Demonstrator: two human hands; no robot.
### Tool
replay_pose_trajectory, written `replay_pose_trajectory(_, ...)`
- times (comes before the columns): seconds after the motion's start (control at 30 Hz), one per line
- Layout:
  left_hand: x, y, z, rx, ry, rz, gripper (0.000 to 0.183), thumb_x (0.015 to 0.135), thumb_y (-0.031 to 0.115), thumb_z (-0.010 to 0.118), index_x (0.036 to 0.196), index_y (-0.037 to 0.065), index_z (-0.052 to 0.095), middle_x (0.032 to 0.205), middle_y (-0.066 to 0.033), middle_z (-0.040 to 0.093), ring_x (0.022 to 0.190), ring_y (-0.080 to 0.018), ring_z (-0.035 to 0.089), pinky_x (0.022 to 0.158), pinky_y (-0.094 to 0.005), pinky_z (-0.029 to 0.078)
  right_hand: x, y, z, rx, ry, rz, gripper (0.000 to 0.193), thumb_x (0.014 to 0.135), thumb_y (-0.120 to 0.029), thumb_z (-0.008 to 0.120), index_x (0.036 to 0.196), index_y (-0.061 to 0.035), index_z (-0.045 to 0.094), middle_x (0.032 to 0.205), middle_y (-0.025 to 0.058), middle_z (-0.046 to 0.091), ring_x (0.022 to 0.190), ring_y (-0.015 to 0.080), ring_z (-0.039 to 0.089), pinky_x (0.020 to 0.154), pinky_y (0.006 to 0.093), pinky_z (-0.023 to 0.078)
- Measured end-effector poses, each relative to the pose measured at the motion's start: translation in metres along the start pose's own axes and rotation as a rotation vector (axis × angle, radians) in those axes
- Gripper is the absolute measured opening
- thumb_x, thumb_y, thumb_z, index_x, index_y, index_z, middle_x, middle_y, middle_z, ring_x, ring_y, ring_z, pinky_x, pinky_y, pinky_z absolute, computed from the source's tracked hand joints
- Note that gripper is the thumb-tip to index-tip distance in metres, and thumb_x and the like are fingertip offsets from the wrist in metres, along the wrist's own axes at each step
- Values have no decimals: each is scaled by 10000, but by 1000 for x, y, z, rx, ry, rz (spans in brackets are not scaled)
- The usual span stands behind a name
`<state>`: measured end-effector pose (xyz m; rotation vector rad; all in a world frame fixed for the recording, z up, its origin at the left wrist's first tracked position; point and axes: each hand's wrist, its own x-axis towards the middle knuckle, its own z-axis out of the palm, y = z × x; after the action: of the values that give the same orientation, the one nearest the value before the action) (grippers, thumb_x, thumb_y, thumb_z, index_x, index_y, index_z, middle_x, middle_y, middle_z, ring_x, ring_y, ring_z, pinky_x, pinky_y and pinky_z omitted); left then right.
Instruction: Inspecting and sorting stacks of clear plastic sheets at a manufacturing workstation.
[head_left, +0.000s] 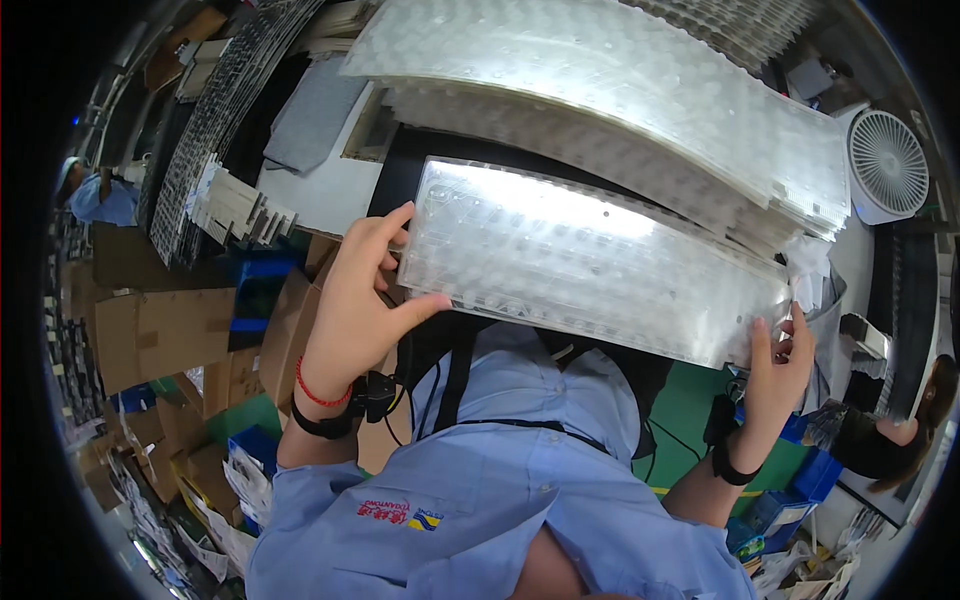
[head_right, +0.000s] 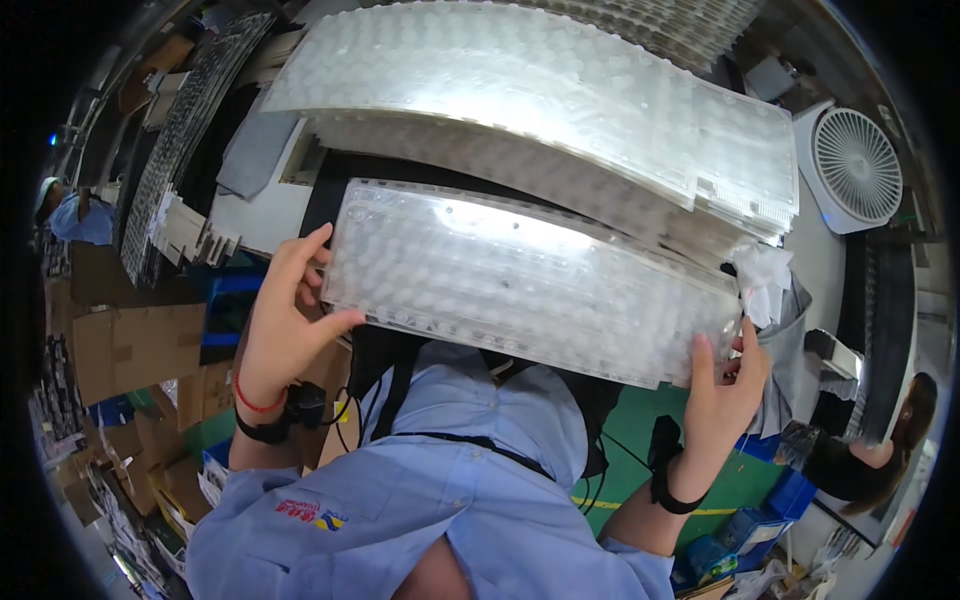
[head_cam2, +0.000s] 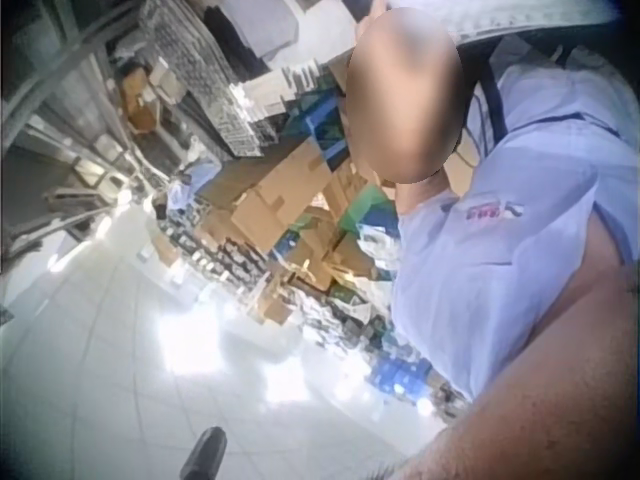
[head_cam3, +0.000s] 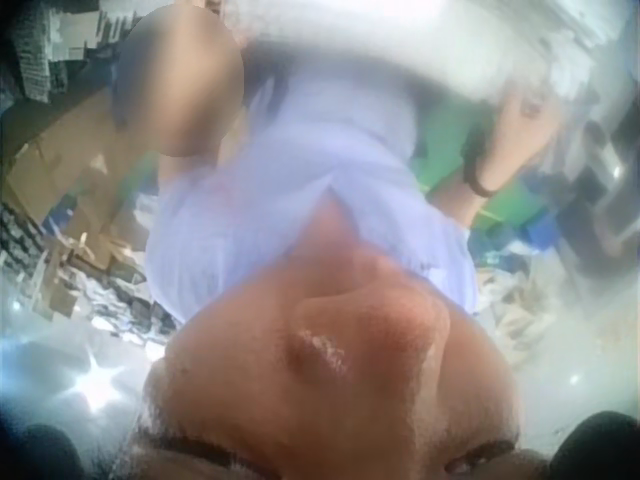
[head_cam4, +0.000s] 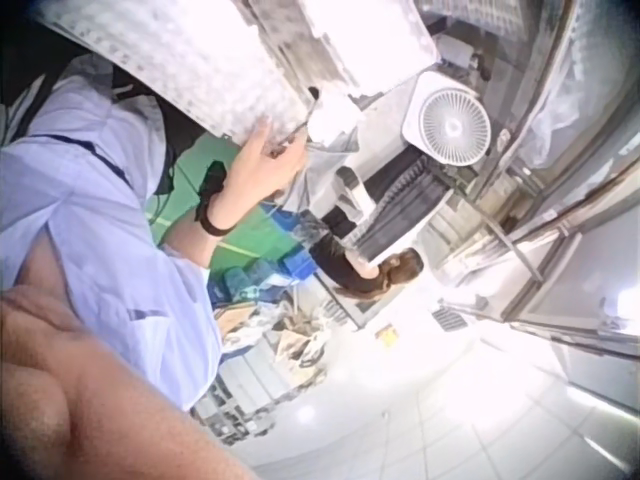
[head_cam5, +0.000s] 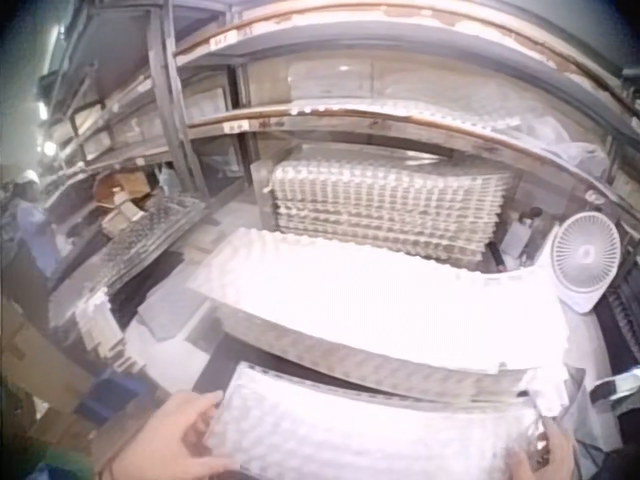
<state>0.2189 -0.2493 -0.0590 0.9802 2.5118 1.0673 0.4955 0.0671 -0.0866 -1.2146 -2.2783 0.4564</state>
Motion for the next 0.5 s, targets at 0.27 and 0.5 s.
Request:
replay_pose_trajectory(0.27, 1, -4, 0, 7, 7, -21, 697, 718, 57, 788, 1354, 29, 505, 1105, -52, 532, 889, -132, 489, 745, -244, 427, 2, 0, 3, 317, 66, 96, 474, 863, -102, 706, 1297, 21, 559, 1016, 45, 606, 772, 79, 500, 683, 204, 413)
replay_pose_trajectory(0.5, 27, -14, -4, -591, 92, -238, 426, 941, 69, 588, 1341, -32, 483, 896, 25, 560, 732, -25, 472, 617, -153, 365, 9, 9, 3, 520, 60, 162, 320, 952, -98, 609, 1238, 41, 583, 998, 45, 649, 814, 52, 552, 709, 178, 429)
